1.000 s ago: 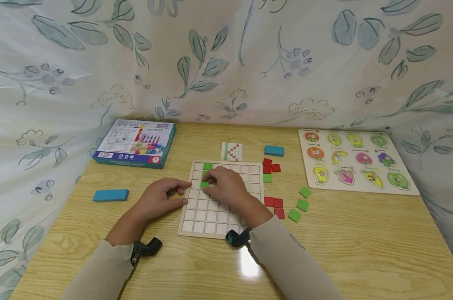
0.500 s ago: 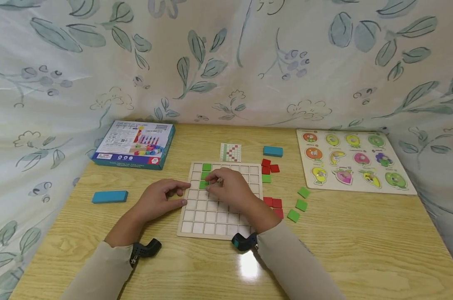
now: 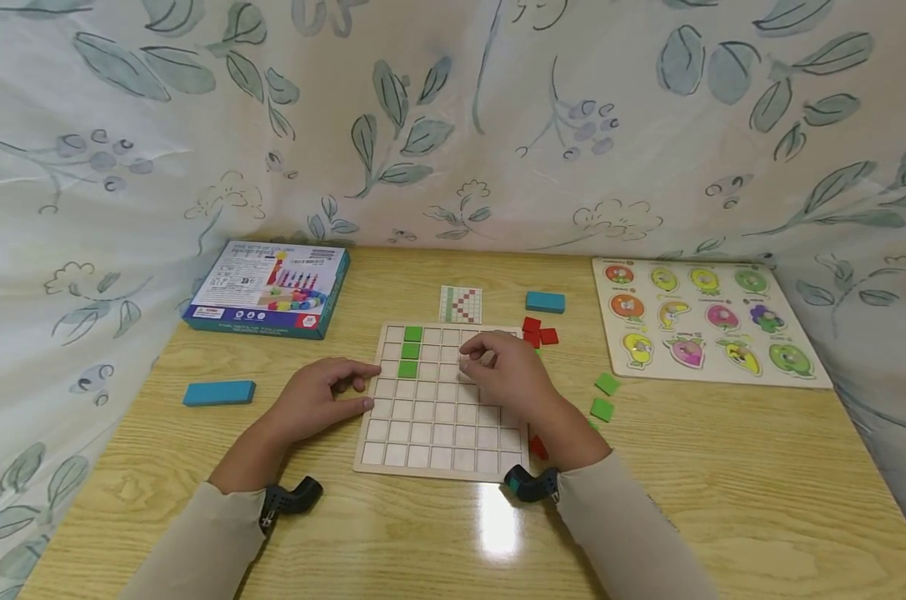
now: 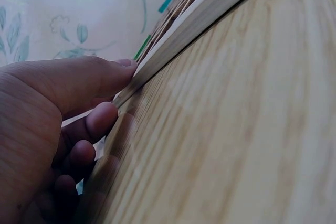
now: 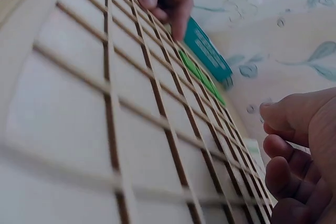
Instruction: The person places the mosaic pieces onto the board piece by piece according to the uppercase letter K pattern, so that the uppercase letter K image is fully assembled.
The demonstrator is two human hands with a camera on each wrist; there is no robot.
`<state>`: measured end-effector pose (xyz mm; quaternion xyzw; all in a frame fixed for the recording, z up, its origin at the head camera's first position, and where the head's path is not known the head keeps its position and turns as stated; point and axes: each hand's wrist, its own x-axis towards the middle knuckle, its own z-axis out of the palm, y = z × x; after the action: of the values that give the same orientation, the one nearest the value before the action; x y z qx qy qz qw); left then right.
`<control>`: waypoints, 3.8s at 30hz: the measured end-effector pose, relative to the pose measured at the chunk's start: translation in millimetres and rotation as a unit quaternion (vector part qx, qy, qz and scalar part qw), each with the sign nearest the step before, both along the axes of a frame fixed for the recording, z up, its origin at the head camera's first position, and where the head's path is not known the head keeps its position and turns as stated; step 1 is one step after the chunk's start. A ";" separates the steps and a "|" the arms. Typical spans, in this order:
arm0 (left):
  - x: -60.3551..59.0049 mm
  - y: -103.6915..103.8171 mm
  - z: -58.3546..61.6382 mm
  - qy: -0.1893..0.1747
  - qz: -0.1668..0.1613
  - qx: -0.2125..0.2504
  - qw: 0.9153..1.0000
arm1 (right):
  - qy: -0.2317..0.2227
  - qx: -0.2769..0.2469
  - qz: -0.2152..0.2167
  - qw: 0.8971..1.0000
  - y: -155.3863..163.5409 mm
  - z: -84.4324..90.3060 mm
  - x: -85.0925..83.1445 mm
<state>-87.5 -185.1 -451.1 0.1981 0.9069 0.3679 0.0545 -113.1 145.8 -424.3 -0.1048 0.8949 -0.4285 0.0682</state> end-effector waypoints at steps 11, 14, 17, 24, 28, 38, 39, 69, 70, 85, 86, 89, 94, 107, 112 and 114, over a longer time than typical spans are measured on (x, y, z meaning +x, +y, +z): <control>-0.8 1.4 1.8 -0.002 0.000 -0.003 1.000 | 0.021 0.039 -0.051 0.998 48.8 -1.4 -2.9; -0.7 1.4 2.7 -0.005 0.001 -0.004 1.000 | 0.029 0.045 -0.065 0.996 56.9 -2.9 -3.0; -0.3 1.0 3.1 -0.008 0.002 -0.001 1.000 | 0.032 0.046 -0.075 0.996 63.3 -4.3 -3.4; -0.6 0.0 0.6 -0.012 0.001 -0.002 1.000 | 0.032 0.058 -0.081 0.994 75.2 -7.6 -6.0; -1.4 0.2 -0.7 -0.011 0.003 -0.004 1.000 | 0.027 0.073 -0.082 0.994 77.9 -9.3 -7.4; -0.8 0.8 1.0 -0.014 0.003 -0.003 1.000 | 0.007 0.095 -0.070 0.993 79.6 -9.5 -6.3; -0.7 0.9 1.3 -0.015 0.003 -0.003 1.000 | 0.005 0.099 -0.068 0.993 79.8 -9.0 -5.7; -1.2 0.9 1.6 -0.017 0.005 -0.007 1.000 | 0.025 0.108 -0.033 0.993 84.9 0.7 -4.8; -1.2 0.9 1.3 -0.016 0.005 -0.008 1.000 | 0.022 0.106 -0.033 0.994 85.2 1.2 -4.9; -0.2 0.9 2.7 -0.011 0.006 -0.003 1.000 | 0.017 0.078 -0.050 0.996 90.0 14.0 -7.1; -0.4 0.8 2.1 -0.011 0.005 -0.004 1.000 | 0.016 0.073 -0.049 0.996 88.6 14.5 -6.8; -0.9 0.5 0.7 -0.011 0.004 -0.005 1.000 | 0.010 0.061 -0.049 0.997 81.7 16.5 -5.0; -2.1 0.3 -0.3 -0.005 0.002 -0.005 1.000 | -0.013 0.045 -0.046 0.998 64.8 21.5 0.0; -1.6 -0.2 -0.1 -0.004 0.005 -0.007 1.000 | -0.016 0.015 0.001 1.000 28.3 21.2 1.5; -1.7 0.3 0.1 -0.011 0.008 -0.007 1.000 | -0.019 0.004 0.005 1.000 17.1 19.9 0.8; -1.6 0.3 0.0 -0.012 0.008 -0.008 1.000 | -0.021 0.001 0.007 1.000 11.5 19.4 0.7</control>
<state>-89.1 -184.8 -451.1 0.1859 0.9108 0.3631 0.0640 -112.4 157.3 -404.9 -0.1017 0.8927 -0.4296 0.0904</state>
